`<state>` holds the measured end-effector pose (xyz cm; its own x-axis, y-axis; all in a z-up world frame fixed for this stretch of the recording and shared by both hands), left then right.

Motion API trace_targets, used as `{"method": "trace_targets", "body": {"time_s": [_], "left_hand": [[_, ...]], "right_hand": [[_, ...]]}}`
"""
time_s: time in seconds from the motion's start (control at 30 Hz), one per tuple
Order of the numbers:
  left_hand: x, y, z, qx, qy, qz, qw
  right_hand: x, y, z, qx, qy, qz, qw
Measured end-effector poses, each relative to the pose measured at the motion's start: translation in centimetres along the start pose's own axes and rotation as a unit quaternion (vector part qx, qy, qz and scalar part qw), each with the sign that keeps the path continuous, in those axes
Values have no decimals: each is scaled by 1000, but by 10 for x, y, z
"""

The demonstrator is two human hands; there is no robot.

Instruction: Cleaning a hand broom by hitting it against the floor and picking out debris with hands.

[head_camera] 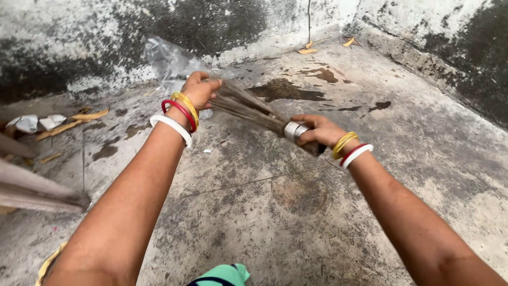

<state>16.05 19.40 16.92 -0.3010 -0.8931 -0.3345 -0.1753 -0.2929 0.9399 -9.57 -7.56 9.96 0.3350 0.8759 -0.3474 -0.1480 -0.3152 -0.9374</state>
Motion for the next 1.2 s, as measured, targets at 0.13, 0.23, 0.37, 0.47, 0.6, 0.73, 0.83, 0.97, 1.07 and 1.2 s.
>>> {"method": "trace_targets", "body": {"time_s": [0.13,0.23,0.37,0.47,0.6,0.73,0.83,0.97,1.07,1.2], "left_hand": [[-19,-4,-1,-23,23,5,999],[-29,-6,2,-35,35,-18,999],[-38,-10,3,-34,45,-42,998],[-42,-10,7,-42,50,-55,996],[-52,-7,21,-57,43,-59,996],[-66,-18,15,-44,40,-59,997],[-73,-14,23,-47,45,-68,996],[-78,-22,23,-62,39,-97,993],[-83,-30,18,-57,42,-95,993],[-87,-38,9,-49,62,-73,994]], "right_hand": [[3,-17,11,-7,19,13,1000],[26,-3,3,9,101,-26,995],[75,3,0,50,165,-41,984],[94,-2,-4,62,114,-39,991],[100,-56,7,59,60,-85,993],[113,-70,0,60,71,-164,982],[135,-56,-11,28,116,-225,967],[166,-48,-3,63,140,-150,977],[172,-61,7,92,71,-152,982],[160,-124,42,99,-16,-216,971]]}}
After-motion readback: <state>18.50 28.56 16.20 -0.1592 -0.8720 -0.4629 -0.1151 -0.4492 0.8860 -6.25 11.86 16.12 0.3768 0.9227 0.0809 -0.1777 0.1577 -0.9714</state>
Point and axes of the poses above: each hand's wrist, its own z-axis away from the middle knuckle, its own x-axis out of the palm, y = z × x, the point moved 1 cm from there along -z, towards the middle knuckle, and after that the axes turned 10 degrees about y, right-handed, at the moved point
